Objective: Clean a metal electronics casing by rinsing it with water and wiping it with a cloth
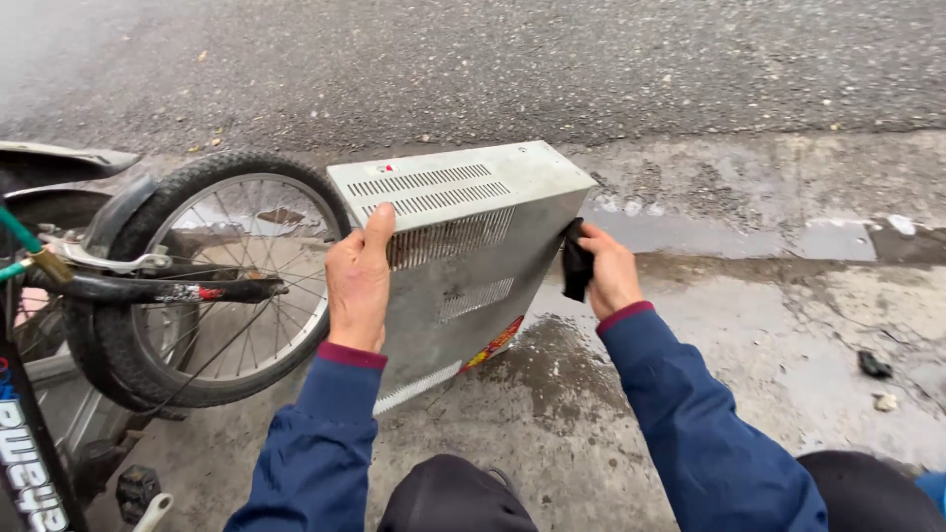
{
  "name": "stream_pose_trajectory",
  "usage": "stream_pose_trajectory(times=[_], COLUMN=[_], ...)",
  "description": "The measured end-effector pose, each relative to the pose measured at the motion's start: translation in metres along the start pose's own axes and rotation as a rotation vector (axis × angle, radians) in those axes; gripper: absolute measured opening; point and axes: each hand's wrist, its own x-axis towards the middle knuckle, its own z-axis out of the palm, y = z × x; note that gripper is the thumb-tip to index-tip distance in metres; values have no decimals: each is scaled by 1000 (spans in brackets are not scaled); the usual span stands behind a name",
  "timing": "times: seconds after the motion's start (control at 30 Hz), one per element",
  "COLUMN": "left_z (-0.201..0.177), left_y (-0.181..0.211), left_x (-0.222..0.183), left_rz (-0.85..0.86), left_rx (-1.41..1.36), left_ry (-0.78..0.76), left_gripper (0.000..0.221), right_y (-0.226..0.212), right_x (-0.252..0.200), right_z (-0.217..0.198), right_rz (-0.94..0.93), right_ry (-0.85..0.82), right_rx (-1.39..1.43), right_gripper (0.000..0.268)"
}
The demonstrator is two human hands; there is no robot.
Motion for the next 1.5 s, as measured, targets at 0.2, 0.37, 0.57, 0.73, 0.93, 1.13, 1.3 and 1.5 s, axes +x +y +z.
stream_pose_trajectory(times=[0.2, 0.37, 0.57, 0.73, 0.93, 1.13, 1.3, 1.5], left_z=[13, 45, 49, 35, 12, -8, -10, 12], left_y=[50, 65, 47, 5, 22, -32, -3, -11], left_x=[-34, -50, -84, -87, -101, -75, -76, -66], left_rz=[-212, -402, -483, -523, -464, -496, -505, -525], left_rx=[-379, -666, -908, -990, -950, -998, -1159, -1386], left_ry=[65, 143, 50, 36, 157, 169, 20, -109], left_gripper=[27, 31, 35, 38, 28, 28, 37, 35], right_y=[-86, -108, -106, -24, 3, 19, 22, -44], right_x=[-50, -60, -230, -268, -292, -295, -289, -282], right_z=[68, 49, 128, 98, 102, 112, 75, 165], right_rz=[-71, -189, -670, -896, -825, -1019, -913, -1122], right_ry=[-87, -168, -418, -425, -382, -567, -417, -386], right_rx=[-102, -14, -332, -520, -630, -603, -677, -659], right_gripper=[47, 47, 48, 43, 45, 47, 48, 43])
